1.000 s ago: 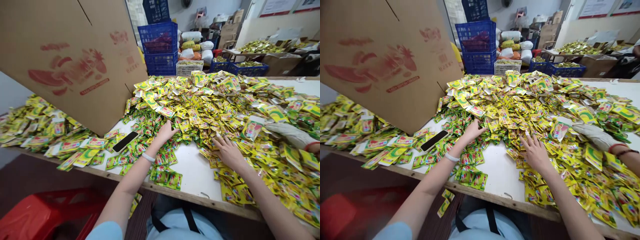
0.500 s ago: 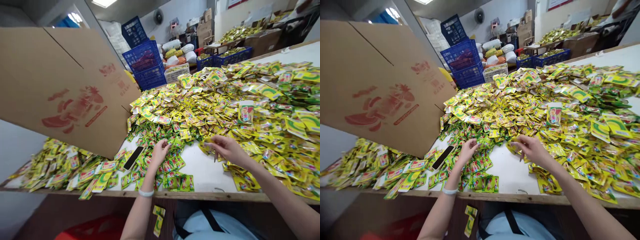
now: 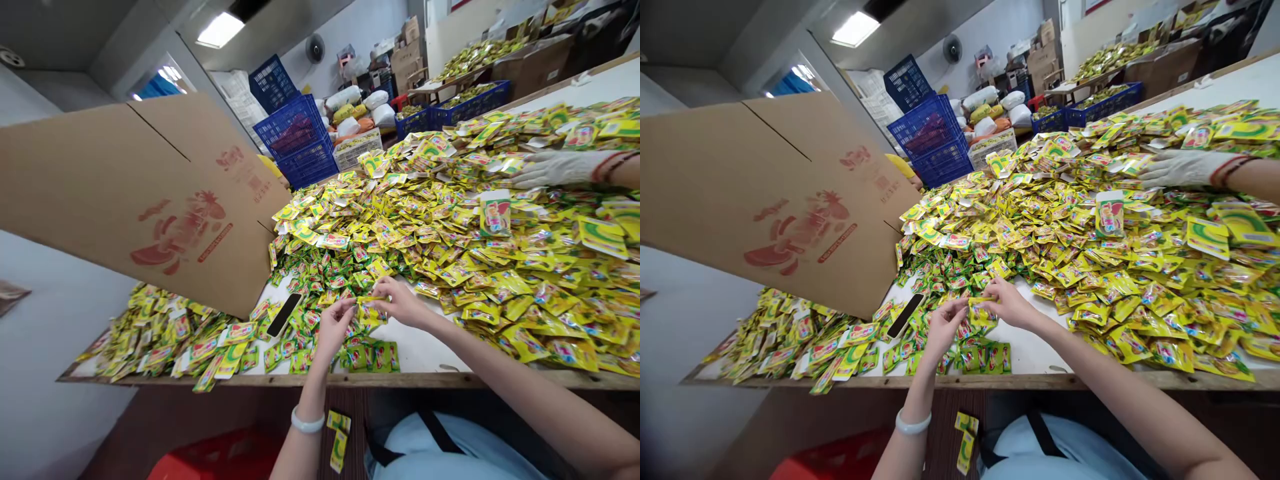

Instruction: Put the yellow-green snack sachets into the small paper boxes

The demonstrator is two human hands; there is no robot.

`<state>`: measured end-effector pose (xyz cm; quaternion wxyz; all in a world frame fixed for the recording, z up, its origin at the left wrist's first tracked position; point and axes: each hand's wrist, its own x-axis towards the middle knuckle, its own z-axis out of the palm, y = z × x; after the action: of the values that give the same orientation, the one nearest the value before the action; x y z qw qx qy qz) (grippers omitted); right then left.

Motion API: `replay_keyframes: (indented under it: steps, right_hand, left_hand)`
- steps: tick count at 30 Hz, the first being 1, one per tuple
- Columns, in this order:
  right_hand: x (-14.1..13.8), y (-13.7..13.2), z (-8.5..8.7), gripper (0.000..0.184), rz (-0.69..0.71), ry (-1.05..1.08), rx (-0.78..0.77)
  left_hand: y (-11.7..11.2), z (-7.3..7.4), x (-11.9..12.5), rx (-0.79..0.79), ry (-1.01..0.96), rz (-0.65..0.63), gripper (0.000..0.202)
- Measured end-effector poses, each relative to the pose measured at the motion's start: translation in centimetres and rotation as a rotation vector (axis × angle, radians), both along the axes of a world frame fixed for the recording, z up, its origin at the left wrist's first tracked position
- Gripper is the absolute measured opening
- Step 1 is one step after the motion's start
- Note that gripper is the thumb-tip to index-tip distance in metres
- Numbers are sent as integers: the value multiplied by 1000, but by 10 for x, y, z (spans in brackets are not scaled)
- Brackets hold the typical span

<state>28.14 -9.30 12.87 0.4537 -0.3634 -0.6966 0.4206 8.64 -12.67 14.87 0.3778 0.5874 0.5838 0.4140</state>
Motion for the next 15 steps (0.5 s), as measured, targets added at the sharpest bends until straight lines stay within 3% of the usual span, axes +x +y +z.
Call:
replay_keyframes:
  steps: [5,10,13,15]
  right_hand:
    - [3,-8,4,12,-75,49,29]
    - [13,-21,18,17,-97,173,85]
    - [20,-29,23,17,-122,240,131]
    - [24,-31,24,11,-175,289,73]
  left_hand:
    - [-5,-5,13,-30,-42,3,53]
    - [-11,5,33,119,0,59,53]
    - [-12,19,46,15,-133,-56,51]
    - [-13,26,56,-75,-242,-124,52]
